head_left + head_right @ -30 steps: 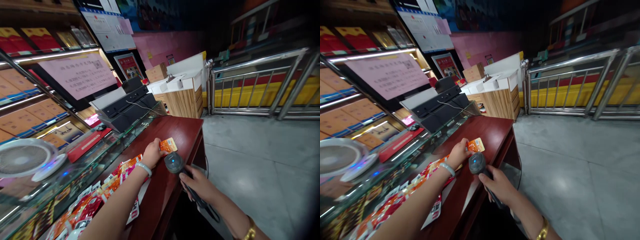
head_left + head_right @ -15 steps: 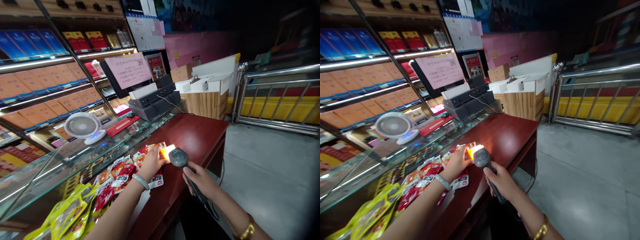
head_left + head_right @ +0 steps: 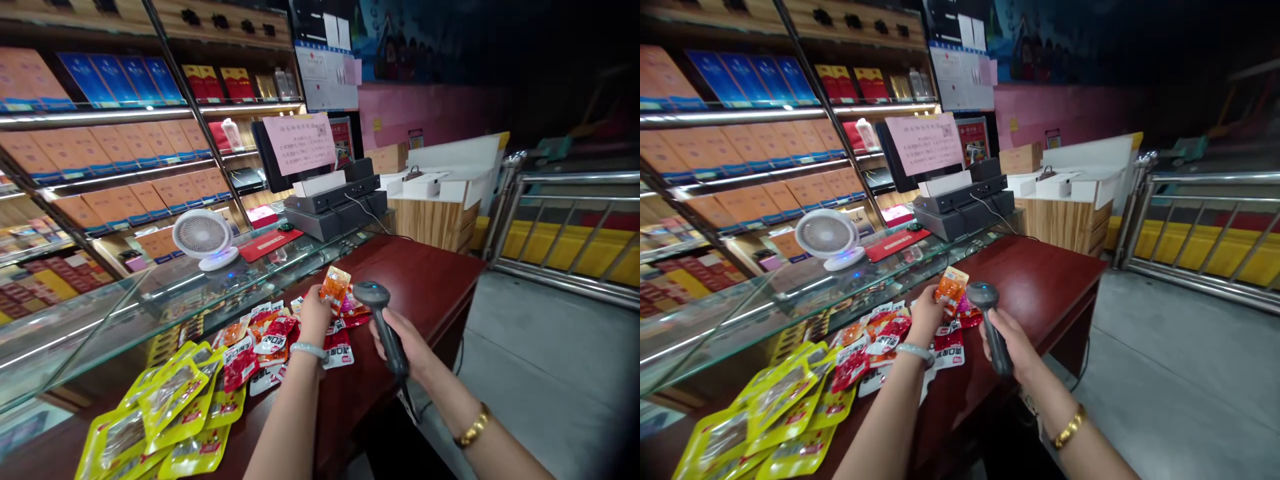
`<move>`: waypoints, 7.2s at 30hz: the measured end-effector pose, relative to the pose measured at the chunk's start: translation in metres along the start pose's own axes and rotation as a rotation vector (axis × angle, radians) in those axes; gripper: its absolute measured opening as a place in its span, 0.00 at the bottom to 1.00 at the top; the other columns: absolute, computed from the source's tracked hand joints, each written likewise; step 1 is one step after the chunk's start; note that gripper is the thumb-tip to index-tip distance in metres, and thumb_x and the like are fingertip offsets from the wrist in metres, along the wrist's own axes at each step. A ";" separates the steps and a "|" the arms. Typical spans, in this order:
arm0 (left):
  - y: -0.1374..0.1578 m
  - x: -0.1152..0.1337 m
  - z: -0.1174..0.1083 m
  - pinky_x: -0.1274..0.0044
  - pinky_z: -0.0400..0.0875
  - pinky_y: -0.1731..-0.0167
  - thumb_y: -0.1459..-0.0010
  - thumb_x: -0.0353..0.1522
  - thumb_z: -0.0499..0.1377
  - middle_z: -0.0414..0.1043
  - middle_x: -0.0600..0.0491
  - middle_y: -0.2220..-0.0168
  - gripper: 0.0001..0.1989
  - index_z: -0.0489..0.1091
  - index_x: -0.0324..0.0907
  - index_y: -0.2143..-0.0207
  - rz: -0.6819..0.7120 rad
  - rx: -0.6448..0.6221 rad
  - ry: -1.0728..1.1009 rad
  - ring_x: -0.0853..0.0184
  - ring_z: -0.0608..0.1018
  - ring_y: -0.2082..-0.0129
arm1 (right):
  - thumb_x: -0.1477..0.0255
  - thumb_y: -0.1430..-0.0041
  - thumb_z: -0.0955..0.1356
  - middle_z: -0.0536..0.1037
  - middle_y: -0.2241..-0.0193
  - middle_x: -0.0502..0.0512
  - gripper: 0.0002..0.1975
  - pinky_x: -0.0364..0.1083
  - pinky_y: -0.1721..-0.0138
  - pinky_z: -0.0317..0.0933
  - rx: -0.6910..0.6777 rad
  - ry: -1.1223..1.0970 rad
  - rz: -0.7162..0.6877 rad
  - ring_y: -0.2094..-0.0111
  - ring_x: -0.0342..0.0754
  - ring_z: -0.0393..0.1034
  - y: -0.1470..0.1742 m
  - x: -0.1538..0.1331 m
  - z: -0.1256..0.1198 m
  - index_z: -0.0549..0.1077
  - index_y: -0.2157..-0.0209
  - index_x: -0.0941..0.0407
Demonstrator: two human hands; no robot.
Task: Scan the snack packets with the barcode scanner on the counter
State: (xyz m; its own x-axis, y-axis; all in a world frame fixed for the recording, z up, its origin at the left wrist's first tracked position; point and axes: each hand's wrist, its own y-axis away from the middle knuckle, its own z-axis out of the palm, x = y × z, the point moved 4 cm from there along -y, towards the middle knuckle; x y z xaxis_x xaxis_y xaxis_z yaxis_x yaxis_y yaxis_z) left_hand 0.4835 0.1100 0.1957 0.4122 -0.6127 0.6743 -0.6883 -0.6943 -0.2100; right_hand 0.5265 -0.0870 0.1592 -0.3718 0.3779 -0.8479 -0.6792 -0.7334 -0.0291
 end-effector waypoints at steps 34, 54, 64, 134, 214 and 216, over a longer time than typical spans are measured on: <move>0.011 -0.001 0.035 0.76 0.69 0.67 0.40 0.32 0.57 0.76 0.50 0.70 0.15 0.66 0.41 0.50 -0.032 -0.134 0.095 0.66 0.78 0.73 | 0.51 0.39 0.64 0.63 0.79 0.43 0.19 0.36 0.86 0.50 0.152 -0.064 -0.041 0.86 0.35 0.55 -0.014 0.017 -0.003 0.67 0.61 0.54; -0.023 0.010 0.021 0.58 0.59 0.45 0.45 0.44 0.60 0.70 0.37 0.47 0.29 0.69 0.35 0.46 0.139 0.004 -0.568 0.47 0.68 0.44 | 0.54 0.38 0.65 0.65 0.78 0.44 0.17 0.37 0.85 0.50 0.151 -0.221 -0.057 0.85 0.36 0.55 -0.015 0.019 -0.010 0.68 0.60 0.54; -0.024 0.008 0.027 0.66 0.60 0.50 0.44 0.44 0.60 0.77 0.44 0.59 0.22 0.65 0.39 0.53 0.148 0.053 -0.529 0.55 0.76 0.53 | 0.54 0.37 0.64 0.64 0.78 0.44 0.18 0.37 0.85 0.50 0.175 -0.222 -0.061 0.85 0.36 0.55 -0.015 0.022 -0.009 0.68 0.57 0.54; -0.014 0.032 0.041 0.67 0.61 0.55 0.41 0.40 0.59 0.78 0.48 0.65 0.17 0.64 0.41 0.54 0.227 -0.096 -0.463 0.55 0.79 0.59 | 0.52 0.40 0.66 0.65 0.80 0.43 0.20 0.37 0.85 0.52 0.219 -0.212 -0.098 0.85 0.36 0.56 -0.013 0.019 -0.007 0.68 0.57 0.53; -0.021 0.007 0.069 0.75 0.77 0.71 0.43 0.34 0.55 0.77 0.46 0.60 0.15 0.69 0.39 0.55 -0.166 -0.145 0.992 0.67 0.80 0.69 | 0.51 0.37 0.63 0.66 0.79 0.44 0.21 0.38 0.86 0.54 0.084 -0.170 -0.029 0.86 0.37 0.57 -0.013 0.025 -0.006 0.68 0.56 0.55; -0.021 0.006 0.068 0.75 0.77 0.70 0.43 0.34 0.55 0.77 0.47 0.59 0.13 0.69 0.40 0.55 -0.202 -0.131 0.997 0.67 0.80 0.68 | 0.51 0.37 0.63 0.66 0.79 0.44 0.22 0.38 0.86 0.55 0.084 -0.168 -0.020 0.86 0.38 0.58 -0.013 0.025 -0.006 0.68 0.56 0.55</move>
State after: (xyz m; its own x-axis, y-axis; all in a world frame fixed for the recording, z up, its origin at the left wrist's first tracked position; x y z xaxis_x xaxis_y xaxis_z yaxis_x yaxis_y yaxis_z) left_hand 0.5412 0.0952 0.1557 -0.1145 0.1450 0.9828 -0.7456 -0.6663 0.0115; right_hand 0.5299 -0.0710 0.1352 -0.4534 0.4864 -0.7469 -0.7353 -0.6778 0.0050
